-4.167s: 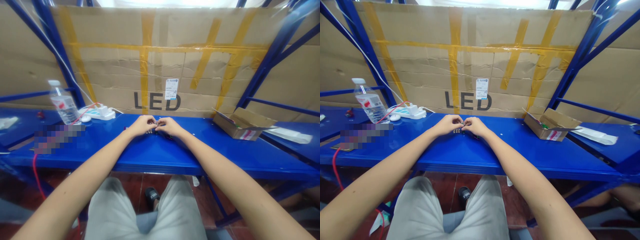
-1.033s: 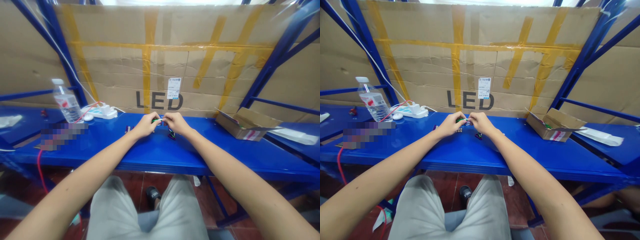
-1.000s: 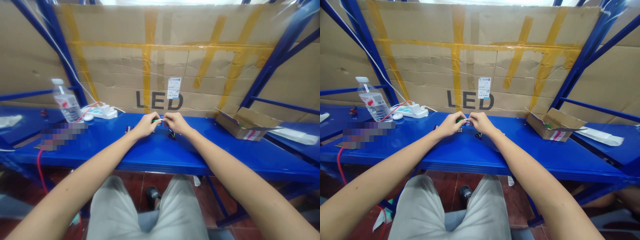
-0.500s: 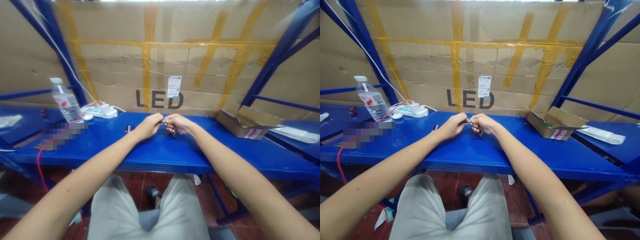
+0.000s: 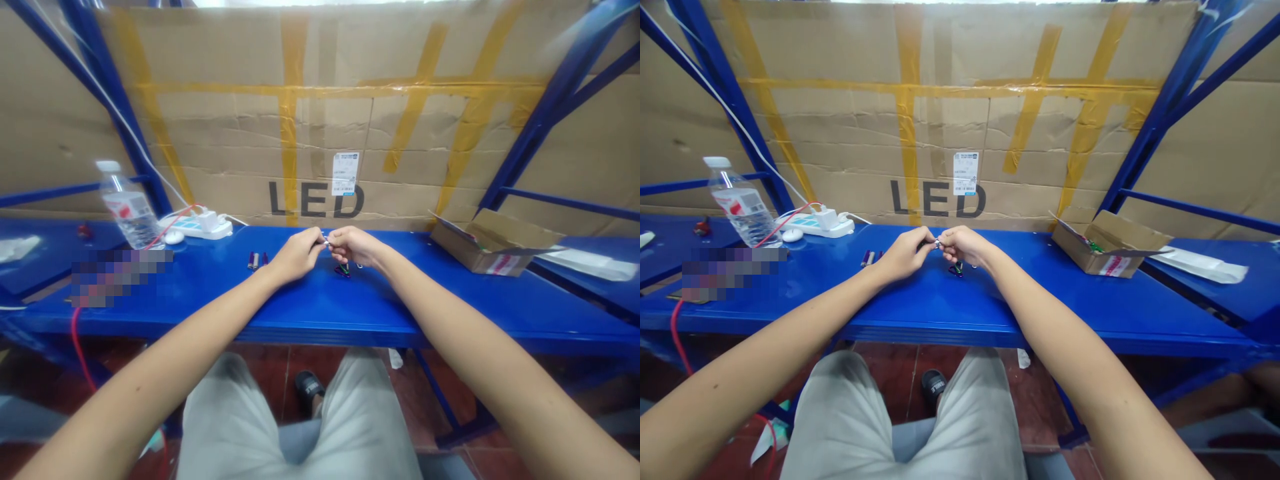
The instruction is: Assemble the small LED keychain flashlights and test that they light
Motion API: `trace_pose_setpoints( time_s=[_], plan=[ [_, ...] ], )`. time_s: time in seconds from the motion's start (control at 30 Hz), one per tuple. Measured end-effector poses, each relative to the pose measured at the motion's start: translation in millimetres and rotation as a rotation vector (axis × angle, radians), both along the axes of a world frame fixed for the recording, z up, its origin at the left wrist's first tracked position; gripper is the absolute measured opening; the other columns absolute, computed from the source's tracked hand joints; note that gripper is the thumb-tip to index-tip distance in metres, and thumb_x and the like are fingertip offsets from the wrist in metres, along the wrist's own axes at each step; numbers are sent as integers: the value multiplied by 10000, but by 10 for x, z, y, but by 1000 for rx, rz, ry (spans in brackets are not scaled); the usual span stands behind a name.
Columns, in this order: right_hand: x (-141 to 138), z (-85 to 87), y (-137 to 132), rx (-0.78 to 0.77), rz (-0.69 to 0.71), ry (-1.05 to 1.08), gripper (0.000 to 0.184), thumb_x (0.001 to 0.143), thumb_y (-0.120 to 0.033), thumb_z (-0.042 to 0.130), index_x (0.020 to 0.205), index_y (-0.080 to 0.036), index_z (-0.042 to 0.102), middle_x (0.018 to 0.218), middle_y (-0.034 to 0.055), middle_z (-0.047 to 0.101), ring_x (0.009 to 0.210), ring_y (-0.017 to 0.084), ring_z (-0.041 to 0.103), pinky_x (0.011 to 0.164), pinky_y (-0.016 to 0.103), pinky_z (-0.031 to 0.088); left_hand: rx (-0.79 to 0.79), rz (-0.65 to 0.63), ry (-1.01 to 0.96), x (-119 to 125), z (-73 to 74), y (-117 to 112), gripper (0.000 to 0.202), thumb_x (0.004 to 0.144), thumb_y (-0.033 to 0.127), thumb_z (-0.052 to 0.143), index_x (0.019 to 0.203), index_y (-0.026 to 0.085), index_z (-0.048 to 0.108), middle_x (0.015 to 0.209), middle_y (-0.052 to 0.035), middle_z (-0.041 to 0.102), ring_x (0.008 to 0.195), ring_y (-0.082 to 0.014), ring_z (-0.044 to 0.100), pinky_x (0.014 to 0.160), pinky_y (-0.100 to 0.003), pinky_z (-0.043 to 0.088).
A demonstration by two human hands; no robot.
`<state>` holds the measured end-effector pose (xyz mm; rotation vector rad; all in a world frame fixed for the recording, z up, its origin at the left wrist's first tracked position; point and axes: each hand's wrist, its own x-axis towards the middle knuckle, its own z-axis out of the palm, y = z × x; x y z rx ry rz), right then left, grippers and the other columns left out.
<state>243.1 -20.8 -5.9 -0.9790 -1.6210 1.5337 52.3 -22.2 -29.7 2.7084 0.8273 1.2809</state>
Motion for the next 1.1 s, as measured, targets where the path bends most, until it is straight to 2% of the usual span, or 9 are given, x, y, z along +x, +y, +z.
trace_pose_setpoints(
  time_s=[0.37,0.47,0.57,0.63,0.77,0.83,0.9,0.97,1.1],
  plan=[
    [-19,55,-10,-274,-5,93,107,774,-67,490,709,-150,478,477,-63,293,410,64,289,364,140,211,98,-59,2,-8,-22,51,134,931,133,501,817,185,549,845,-52,644,802,-176,590,760,-307,469],
    [-18,49,-5,-303,10,107,106,800,-77,491,728,-153,472,489,-69,289,411,58,263,354,132,197,121,-65,22,-19,-19,58,138,935,131,485,826,186,548,851,-58,643,814,-183,587,764,-314,468],
    [-32,60,-20,-251,4,48,135,834,-111,506,708,-154,483,475,-68,300,404,59,282,354,146,220,100,-50,37,-19,-2,41,123,930,133,486,837,186,545,864,-63,649,819,-190,594,758,-317,464],
    [-28,92,-36,-108,-46,-72,170,874,-171,527,705,-146,528,458,-49,352,406,73,356,370,172,279,42,-11,31,-12,15,21,98,930,149,496,855,188,546,872,-60,657,813,-190,604,744,-315,462],
    [87,189,-40,300,-313,-490,307,905,-359,607,684,-146,607,441,15,502,414,113,463,416,239,362,-87,59,-27,-3,45,4,43,942,184,505,946,191,547,894,-51,672,808,-183,621,749,-315,475],
    [176,214,-27,311,-326,-735,329,834,-382,706,620,-157,599,422,31,526,406,123,467,423,259,360,-114,71,-68,-5,49,17,67,942,171,500,988,191,545,941,-57,683,859,-184,636,803,-322,488],
    [234,210,-17,216,-250,-924,334,738,-392,794,591,-162,602,421,43,541,417,140,493,428,270,360,-129,83,-103,-7,48,40,94,941,155,497,1012,189,547,990,-67,691,918,-186,646,856,-331,493],
    [227,185,-21,162,-194,-1072,336,707,-400,808,579,-158,612,452,62,573,439,154,515,439,282,370,-132,100,-124,-7,44,67,103,942,150,491,1019,186,552,1012,-75,693,946,-191,648,877,-339,494],
    [76,152,-70,222,-128,-1267,263,728,-316,758,566,-155,627,522,67,611,477,156,527,488,298,390,-125,138,-126,-17,29,119,114,947,151,476,1012,181,565,1014,-86,696,957,-207,647,886,-362,493]
  ],
)
